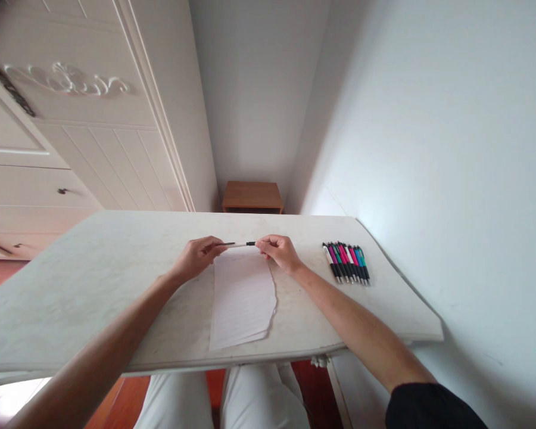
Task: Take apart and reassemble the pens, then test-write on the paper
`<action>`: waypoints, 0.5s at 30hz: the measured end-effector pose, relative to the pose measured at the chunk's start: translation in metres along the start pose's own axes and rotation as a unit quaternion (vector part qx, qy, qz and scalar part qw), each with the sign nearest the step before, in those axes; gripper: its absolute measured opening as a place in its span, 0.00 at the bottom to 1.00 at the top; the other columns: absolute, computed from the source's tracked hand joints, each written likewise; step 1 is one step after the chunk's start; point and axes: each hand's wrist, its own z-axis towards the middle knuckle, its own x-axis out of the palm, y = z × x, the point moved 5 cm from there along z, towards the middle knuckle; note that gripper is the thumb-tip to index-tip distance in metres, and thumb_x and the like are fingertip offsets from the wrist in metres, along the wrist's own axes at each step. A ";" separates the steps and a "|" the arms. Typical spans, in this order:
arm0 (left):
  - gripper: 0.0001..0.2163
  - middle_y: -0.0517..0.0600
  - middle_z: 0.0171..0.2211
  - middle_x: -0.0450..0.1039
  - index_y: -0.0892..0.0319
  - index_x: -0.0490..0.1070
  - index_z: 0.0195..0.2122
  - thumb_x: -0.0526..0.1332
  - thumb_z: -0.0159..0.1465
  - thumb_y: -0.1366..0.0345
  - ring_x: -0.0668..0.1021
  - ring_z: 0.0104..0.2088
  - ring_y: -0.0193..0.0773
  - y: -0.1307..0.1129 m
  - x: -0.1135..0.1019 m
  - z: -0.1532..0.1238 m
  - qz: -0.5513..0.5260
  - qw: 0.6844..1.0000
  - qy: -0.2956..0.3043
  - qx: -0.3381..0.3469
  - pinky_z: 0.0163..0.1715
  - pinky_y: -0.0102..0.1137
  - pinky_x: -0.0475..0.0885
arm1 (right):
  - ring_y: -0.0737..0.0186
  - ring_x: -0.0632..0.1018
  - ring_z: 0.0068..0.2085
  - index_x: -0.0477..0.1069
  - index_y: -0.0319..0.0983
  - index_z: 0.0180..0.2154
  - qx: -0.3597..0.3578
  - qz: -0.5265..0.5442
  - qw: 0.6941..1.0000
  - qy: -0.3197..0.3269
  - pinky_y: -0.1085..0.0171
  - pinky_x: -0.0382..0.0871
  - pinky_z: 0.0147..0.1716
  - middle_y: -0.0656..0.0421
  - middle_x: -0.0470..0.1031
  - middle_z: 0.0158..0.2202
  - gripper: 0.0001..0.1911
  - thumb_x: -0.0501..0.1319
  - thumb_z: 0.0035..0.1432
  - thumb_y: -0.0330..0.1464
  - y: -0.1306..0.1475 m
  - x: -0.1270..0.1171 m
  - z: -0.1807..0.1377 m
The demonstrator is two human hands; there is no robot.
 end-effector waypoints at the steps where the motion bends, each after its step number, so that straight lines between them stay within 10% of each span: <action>1: 0.16 0.45 0.23 0.72 0.59 0.74 0.34 0.56 0.66 0.51 0.71 0.24 0.33 0.000 0.000 -0.001 0.001 1.000 0.006 -0.004 0.26 0.26 0.66 | 0.69 0.68 0.22 0.77 0.37 0.27 0.000 0.001 1.000 0.001 0.67 0.62 0.24 0.61 0.72 0.22 0.16 0.69 0.49 0.44 0.000 0.000 0.000; 9: 0.23 0.45 0.21 0.70 0.60 0.71 0.30 0.47 0.69 0.47 0.72 0.20 0.32 0.004 0.002 -0.003 -0.025 0.998 0.037 -0.034 0.23 0.26 0.65 | 0.69 0.68 0.22 0.76 0.37 0.27 0.000 -0.003 1.000 0.008 0.67 0.63 0.24 0.61 0.72 0.22 0.17 0.69 0.49 0.46 -0.002 0.001 0.000; 15: 0.25 0.48 0.36 0.75 0.58 0.70 0.50 0.64 0.58 0.47 0.71 0.21 0.30 0.004 0.000 -0.001 -0.033 0.999 -0.008 -0.012 0.24 0.27 0.68 | 0.69 0.68 0.23 0.76 0.37 0.27 -0.004 -0.011 1.000 0.004 0.67 0.62 0.24 0.61 0.72 0.23 0.17 0.68 0.50 0.46 0.001 0.001 0.000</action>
